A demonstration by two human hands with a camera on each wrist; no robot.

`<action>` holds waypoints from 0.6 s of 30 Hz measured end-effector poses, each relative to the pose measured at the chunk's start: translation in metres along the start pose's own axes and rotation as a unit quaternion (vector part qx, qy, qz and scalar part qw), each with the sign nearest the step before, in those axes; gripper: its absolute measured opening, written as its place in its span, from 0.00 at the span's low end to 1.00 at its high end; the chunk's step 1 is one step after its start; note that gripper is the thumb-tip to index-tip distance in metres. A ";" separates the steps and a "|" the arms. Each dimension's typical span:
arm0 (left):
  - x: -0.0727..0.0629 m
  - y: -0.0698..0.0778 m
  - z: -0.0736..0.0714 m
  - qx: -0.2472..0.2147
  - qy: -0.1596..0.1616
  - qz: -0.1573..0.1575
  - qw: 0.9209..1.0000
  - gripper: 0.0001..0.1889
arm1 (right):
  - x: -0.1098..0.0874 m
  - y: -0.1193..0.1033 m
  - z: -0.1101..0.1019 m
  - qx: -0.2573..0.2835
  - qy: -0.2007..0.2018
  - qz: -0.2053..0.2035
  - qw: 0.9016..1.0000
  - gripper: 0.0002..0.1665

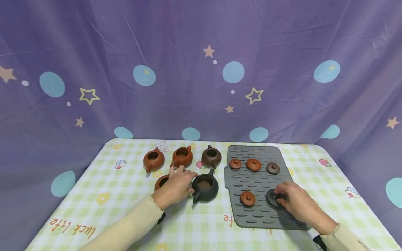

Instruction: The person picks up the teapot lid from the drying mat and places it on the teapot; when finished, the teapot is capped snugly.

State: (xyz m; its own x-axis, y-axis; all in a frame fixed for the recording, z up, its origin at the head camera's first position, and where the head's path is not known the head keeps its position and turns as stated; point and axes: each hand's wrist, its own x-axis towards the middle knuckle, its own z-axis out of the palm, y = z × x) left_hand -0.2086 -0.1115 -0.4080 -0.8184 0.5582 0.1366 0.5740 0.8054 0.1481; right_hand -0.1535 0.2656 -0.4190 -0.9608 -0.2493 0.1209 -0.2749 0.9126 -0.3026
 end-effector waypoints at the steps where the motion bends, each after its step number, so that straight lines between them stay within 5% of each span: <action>1: 0.000 0.000 0.000 0.004 0.001 0.000 1.000 0.25 | 0.000 0.000 0.000 0.000 0.002 0.000 1.000 0.14; 9: 0.001 -0.001 0.002 0.002 0.000 0.004 1.000 0.23 | 0.002 -0.001 0.001 -0.006 0.012 -0.001 1.000 0.13; 18: 0.001 0.001 0.002 0.003 0.002 0.007 1.000 0.23 | 0.011 -0.015 -0.009 -0.011 0.057 -0.052 0.997 0.12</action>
State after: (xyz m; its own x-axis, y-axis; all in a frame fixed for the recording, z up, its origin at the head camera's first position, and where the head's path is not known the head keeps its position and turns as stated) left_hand -0.2094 -0.1100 -0.4093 -0.8098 0.5690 0.1431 0.5857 0.7984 0.1397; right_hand -0.1598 0.2523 -0.4050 -0.9168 -0.3055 0.2572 -0.3706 0.8907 -0.2632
